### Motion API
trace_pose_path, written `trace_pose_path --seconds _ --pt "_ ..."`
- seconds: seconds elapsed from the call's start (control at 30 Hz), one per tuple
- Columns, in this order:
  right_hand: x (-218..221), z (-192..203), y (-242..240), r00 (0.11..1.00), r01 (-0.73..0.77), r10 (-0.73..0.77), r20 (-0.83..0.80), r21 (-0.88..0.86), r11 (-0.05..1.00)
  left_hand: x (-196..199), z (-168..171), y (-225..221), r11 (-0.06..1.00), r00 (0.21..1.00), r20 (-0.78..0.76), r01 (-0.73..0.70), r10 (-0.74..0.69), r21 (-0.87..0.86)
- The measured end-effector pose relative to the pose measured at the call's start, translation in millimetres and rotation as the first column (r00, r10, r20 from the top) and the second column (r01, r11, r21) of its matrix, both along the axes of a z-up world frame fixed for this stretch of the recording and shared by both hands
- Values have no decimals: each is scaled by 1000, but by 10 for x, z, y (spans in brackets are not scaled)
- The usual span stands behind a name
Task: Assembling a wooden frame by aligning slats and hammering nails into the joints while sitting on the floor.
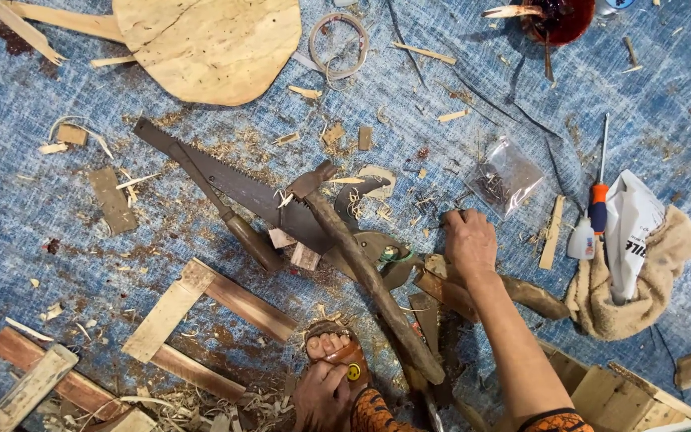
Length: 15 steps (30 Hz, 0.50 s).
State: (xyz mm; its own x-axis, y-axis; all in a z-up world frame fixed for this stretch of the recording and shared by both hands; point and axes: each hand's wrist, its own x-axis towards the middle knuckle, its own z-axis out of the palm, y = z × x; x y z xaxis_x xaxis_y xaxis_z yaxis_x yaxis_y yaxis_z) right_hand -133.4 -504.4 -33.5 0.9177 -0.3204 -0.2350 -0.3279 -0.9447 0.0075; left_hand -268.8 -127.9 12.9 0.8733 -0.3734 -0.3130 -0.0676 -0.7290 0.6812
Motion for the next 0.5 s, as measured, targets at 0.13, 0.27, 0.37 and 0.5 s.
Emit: trace_pose_path --seconds 0.13,0.27,0.37,0.5 --pt "212 162 145 986 167 -164 -42 109 980 19 15 -3 999 1000 -1 -13 13 -30" --pt "156 -57 211 990 124 -131 43 132 983 -7 -33 18 1000 1000 4 6 -6 -25" --pt "127 -173 199 985 53 -74 156 135 989 -36 -72 30 1000 998 -54 25 -25 8" --pt "128 -167 98 971 178 -216 98 304 936 28 18 4 1000 993 -116 6 -6 0"
